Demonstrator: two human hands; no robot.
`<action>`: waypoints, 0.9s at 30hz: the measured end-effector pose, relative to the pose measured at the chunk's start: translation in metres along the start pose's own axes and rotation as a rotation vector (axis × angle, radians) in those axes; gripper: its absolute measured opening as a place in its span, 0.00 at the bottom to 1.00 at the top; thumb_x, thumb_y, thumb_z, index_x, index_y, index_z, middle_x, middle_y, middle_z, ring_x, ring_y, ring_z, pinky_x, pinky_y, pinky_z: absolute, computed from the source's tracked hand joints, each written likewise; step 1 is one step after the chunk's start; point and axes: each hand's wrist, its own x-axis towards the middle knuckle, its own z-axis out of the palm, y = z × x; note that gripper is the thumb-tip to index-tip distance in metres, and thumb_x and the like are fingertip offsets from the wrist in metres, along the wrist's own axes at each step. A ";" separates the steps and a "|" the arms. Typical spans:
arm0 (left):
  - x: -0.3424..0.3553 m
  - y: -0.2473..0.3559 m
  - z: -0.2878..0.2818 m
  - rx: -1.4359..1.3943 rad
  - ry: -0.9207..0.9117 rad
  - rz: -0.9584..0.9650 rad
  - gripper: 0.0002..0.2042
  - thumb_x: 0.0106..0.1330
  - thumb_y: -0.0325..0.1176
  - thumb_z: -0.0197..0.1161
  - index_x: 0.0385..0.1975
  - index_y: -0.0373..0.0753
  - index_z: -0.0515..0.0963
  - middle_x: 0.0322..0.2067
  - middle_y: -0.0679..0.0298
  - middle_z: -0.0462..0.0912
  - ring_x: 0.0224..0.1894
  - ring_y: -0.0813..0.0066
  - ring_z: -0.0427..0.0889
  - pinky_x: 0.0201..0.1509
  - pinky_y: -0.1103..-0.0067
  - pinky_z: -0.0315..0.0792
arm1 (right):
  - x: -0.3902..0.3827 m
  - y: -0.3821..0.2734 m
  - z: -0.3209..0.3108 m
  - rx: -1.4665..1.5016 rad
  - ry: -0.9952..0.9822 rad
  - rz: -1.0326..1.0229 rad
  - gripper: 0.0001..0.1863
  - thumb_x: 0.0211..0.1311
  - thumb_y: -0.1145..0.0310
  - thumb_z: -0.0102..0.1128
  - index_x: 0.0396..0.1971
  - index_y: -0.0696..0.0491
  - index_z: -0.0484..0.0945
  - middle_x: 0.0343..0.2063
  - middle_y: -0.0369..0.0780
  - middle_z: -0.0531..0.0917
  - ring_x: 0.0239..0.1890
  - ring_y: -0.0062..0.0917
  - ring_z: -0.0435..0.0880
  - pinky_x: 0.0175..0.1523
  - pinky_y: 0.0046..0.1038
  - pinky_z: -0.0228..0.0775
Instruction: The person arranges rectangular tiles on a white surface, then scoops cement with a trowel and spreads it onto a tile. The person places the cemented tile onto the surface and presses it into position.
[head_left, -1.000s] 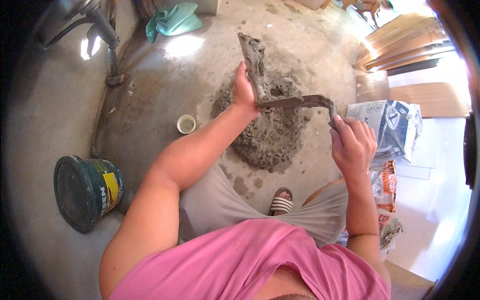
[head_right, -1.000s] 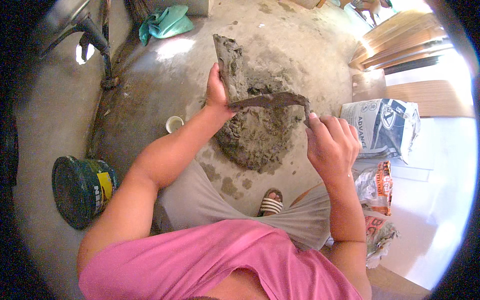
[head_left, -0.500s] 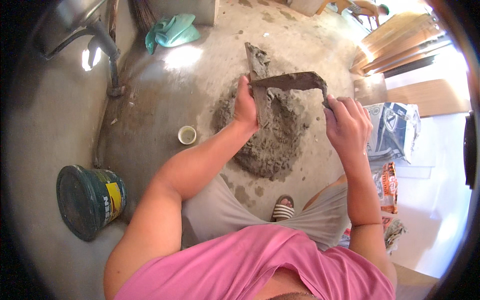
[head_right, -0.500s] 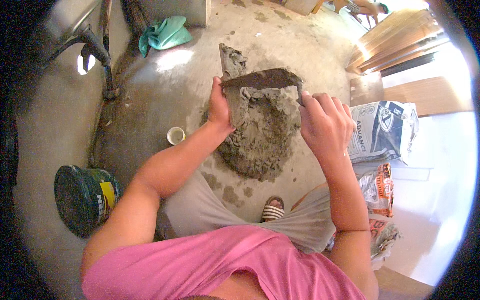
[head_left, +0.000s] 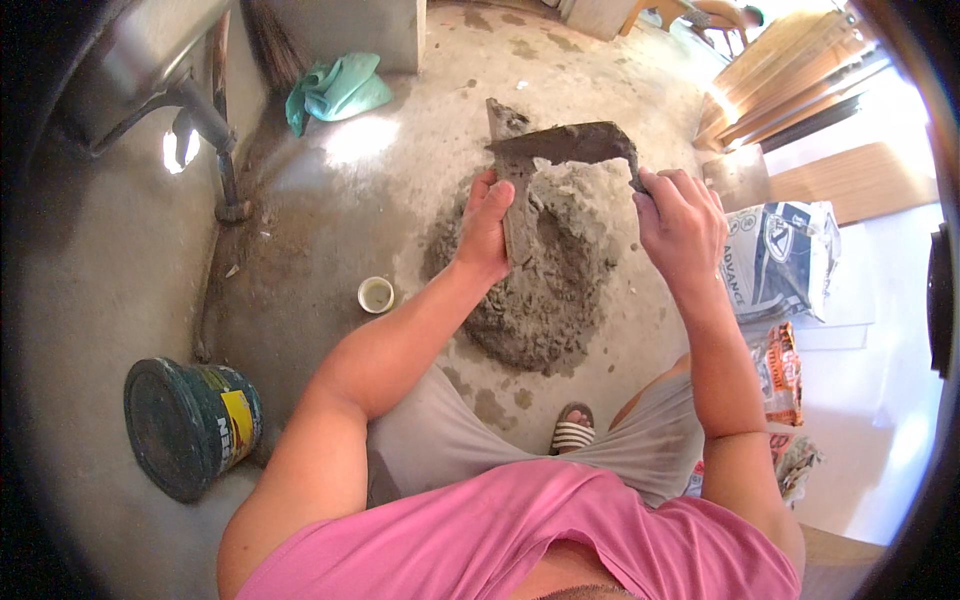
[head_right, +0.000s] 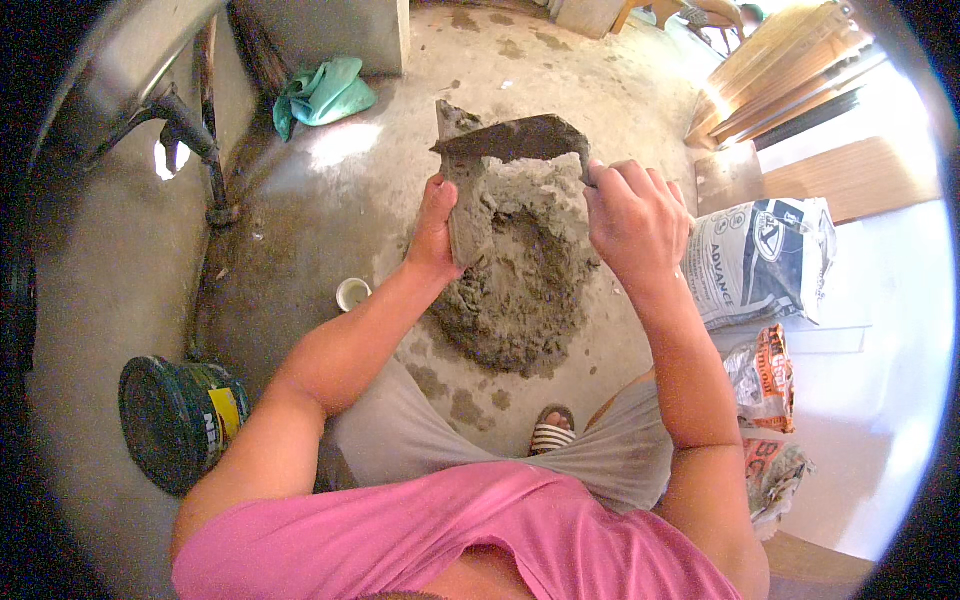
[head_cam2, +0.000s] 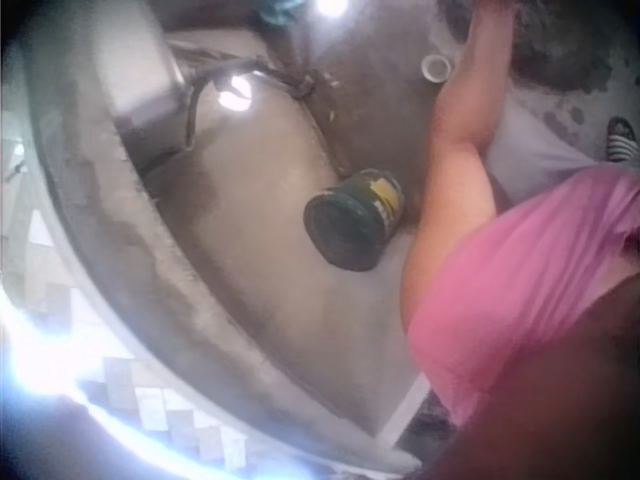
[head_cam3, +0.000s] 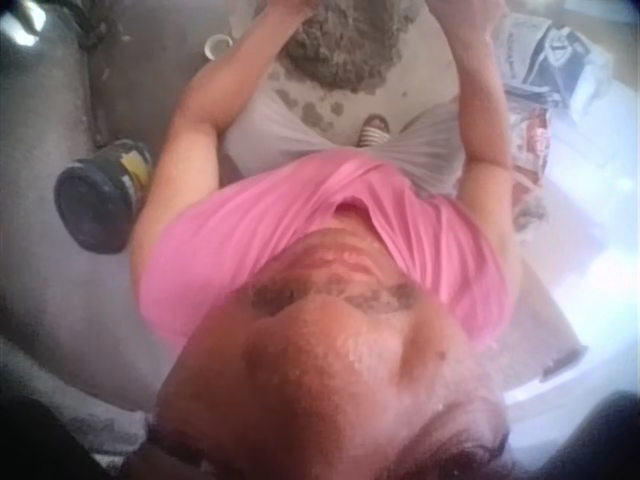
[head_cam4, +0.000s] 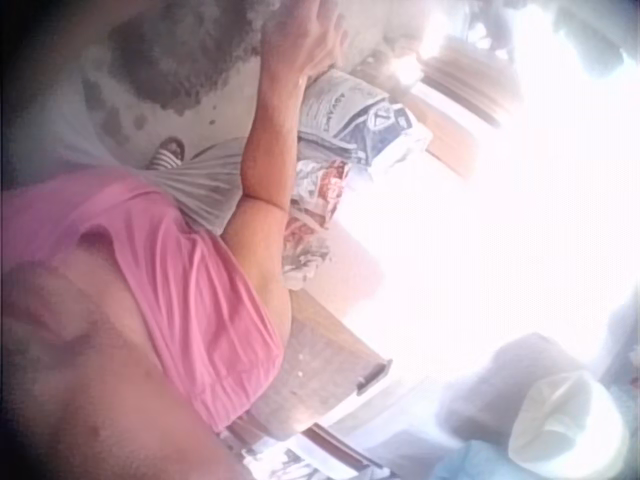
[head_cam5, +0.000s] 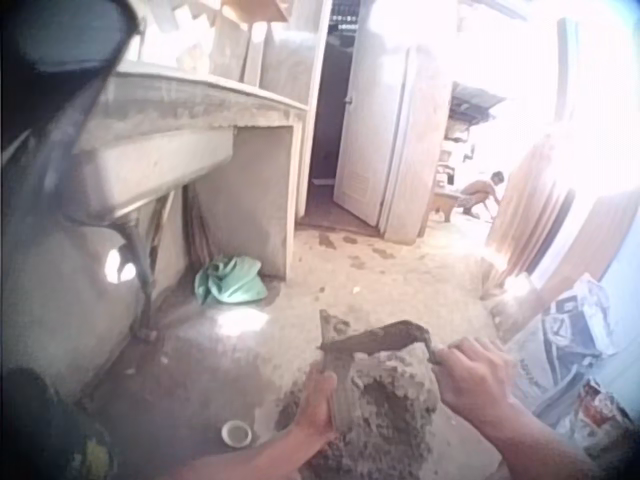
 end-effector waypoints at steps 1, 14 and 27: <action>-0.001 0.000 0.000 -0.015 -0.016 -0.014 0.34 0.62 0.49 0.76 0.62 0.44 0.63 0.54 0.59 0.77 0.54 0.63 0.83 0.53 0.62 0.85 | 0.001 0.003 0.003 0.005 0.007 0.013 0.12 0.52 0.67 0.72 0.39 0.46 0.86 0.32 0.33 0.83 0.36 0.31 0.83 0.42 0.35 0.74; -0.010 0.007 -0.009 0.030 -0.136 -0.133 0.34 0.64 0.46 0.71 0.66 0.41 0.64 0.58 0.54 0.76 0.55 0.61 0.82 0.55 0.59 0.83 | 0.025 0.039 0.029 -0.057 -0.148 0.244 0.10 0.59 0.63 0.68 0.40 0.47 0.86 0.37 0.36 0.86 0.40 0.37 0.86 0.46 0.38 0.76; -0.030 0.056 -0.057 -0.303 -0.272 -0.614 0.46 0.66 0.63 0.58 0.76 0.37 0.54 0.67 0.36 0.65 0.61 0.40 0.76 0.62 0.45 0.74 | -0.093 0.112 0.077 0.987 -0.680 0.942 0.11 0.60 0.67 0.62 0.35 0.59 0.85 0.20 0.36 0.81 0.19 0.19 0.77 0.24 0.24 0.70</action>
